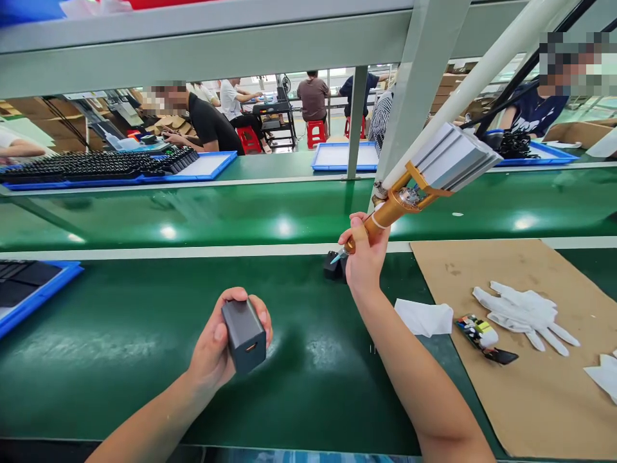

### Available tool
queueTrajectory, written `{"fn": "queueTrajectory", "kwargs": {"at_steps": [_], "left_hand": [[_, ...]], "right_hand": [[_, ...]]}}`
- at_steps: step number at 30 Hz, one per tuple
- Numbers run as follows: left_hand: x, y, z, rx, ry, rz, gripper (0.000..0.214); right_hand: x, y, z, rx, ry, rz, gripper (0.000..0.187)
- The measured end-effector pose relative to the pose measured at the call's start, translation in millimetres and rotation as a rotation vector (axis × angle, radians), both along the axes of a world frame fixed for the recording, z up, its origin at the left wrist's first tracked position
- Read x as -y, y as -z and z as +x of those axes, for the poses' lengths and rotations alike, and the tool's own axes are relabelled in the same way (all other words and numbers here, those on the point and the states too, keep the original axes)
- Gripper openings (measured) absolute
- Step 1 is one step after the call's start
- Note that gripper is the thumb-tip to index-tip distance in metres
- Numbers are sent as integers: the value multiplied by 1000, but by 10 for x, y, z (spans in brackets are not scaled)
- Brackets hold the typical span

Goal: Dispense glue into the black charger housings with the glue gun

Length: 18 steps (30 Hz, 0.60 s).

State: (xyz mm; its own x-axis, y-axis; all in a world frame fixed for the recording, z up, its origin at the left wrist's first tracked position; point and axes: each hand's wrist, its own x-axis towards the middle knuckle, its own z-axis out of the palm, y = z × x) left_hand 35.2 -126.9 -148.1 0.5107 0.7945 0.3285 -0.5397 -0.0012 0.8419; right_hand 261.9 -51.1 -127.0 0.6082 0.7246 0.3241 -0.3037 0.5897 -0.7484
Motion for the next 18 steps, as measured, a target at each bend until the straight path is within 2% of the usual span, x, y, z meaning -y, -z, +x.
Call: {"fn": "queueTrajectory", "kwargs": {"at_steps": [5,7,9,11,14,16,18], "left_hand": [[-84,64,0,-107,-47,15,30],[-172,148,8,-201,-89,-20,30],[-280,275,15,-387,-154,3,32],[-392,432,21,-694,-233,154,34],[-522,651,36,-1101,-276,502,34],[-558,737,49,-1231,-278,667,35],[-548,750,61,-1297,-278,752,41]], "right_hand": [[-3,15,-12,-5,-16,6,30],[-1,19,-19,-9,-18,11,29],[4,18,-29,-13,-20,18,28],[15,14,-39,-13,-22,20,29],[49,19,-35,-6,-19,6,30],[88,42,1,2,-16,-7,30],[138,84,75,20,-8,-20,29]]}}
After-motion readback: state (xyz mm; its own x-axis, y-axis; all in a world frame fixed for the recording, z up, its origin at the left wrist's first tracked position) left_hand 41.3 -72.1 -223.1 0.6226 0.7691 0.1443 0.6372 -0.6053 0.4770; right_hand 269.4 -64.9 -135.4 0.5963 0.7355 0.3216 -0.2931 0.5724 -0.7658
